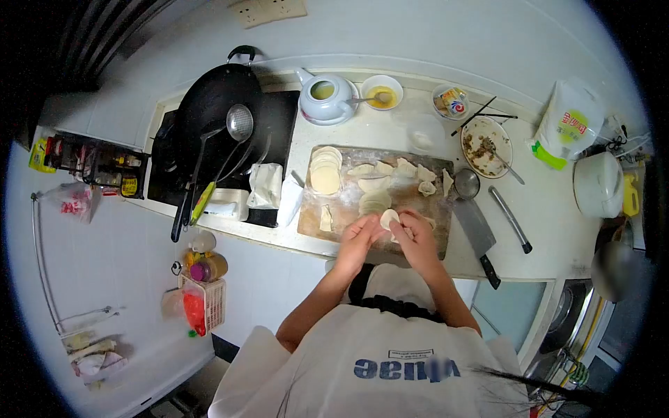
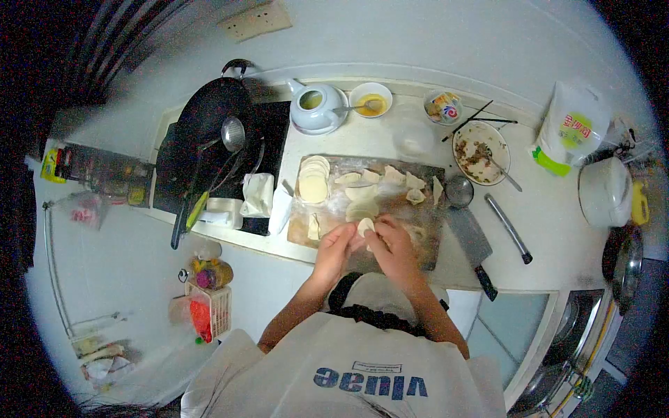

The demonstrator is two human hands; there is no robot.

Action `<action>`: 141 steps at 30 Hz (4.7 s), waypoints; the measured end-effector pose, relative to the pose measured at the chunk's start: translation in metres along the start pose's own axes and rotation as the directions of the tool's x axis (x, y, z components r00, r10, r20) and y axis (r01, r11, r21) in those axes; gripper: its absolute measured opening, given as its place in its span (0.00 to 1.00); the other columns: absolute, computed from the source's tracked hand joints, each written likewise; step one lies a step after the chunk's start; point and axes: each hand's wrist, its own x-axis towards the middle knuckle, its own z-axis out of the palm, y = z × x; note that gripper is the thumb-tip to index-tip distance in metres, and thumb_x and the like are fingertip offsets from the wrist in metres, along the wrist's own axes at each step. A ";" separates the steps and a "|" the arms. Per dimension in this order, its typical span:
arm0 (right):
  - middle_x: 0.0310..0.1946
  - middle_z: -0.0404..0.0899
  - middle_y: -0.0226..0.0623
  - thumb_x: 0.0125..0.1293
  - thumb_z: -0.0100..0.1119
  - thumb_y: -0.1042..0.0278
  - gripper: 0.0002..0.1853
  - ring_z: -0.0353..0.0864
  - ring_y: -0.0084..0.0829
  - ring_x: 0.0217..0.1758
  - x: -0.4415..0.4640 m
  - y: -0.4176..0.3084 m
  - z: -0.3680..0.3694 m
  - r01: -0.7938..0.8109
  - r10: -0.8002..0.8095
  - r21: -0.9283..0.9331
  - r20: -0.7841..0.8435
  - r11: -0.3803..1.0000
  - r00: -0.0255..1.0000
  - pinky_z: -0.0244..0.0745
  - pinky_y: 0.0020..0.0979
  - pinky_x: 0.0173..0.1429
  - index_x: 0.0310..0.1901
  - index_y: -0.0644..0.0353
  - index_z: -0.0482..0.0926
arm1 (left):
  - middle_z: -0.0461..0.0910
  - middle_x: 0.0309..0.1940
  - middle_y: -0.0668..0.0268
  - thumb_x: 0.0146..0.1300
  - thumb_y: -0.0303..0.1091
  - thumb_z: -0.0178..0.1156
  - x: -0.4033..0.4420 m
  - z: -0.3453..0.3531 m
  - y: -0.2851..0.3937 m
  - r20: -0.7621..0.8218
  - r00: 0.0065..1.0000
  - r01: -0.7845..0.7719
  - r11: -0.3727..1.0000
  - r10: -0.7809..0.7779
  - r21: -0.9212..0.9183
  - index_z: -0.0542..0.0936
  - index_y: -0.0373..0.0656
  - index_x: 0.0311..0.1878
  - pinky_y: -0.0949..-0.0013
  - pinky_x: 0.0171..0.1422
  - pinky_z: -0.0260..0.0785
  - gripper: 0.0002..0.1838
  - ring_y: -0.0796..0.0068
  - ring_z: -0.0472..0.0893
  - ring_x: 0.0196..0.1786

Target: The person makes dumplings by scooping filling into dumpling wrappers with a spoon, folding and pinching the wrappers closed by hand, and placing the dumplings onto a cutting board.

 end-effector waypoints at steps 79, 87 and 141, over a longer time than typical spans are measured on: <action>0.35 0.73 0.40 0.52 0.60 0.59 0.17 0.72 0.36 0.43 -0.079 -0.022 -0.129 0.535 -0.158 -0.705 0.529 0.465 0.834 0.66 0.35 0.49 0.37 0.65 0.74 | 0.74 0.49 0.59 0.68 0.46 0.44 -0.013 0.132 -0.088 -0.019 0.967 0.240 0.929 -0.256 -0.281 0.67 0.34 0.56 0.72 0.54 0.69 0.24 0.72 0.74 0.52; 0.32 0.71 0.35 0.58 0.58 0.69 0.17 0.71 0.31 0.32 -0.061 0.064 -0.183 -0.235 0.003 -0.454 -0.455 0.859 0.890 0.68 0.29 0.39 0.49 0.62 0.72 | 0.69 0.56 0.51 0.53 0.31 0.45 0.007 0.102 -0.069 -0.007 0.999 0.029 0.846 -0.039 -0.533 0.63 0.26 0.58 0.64 0.65 0.61 0.28 0.61 0.69 0.60; 0.32 0.79 0.39 0.64 0.49 0.75 0.08 0.78 0.23 0.32 0.033 0.173 -0.270 -0.079 0.100 0.062 -0.487 0.995 0.868 0.73 0.23 0.39 0.41 0.65 0.77 | 0.75 0.45 0.65 0.63 0.49 0.53 0.071 0.132 -0.077 -0.397 0.871 0.410 0.873 -0.289 0.264 0.65 0.45 0.61 0.74 0.29 0.68 0.27 0.74 0.76 0.39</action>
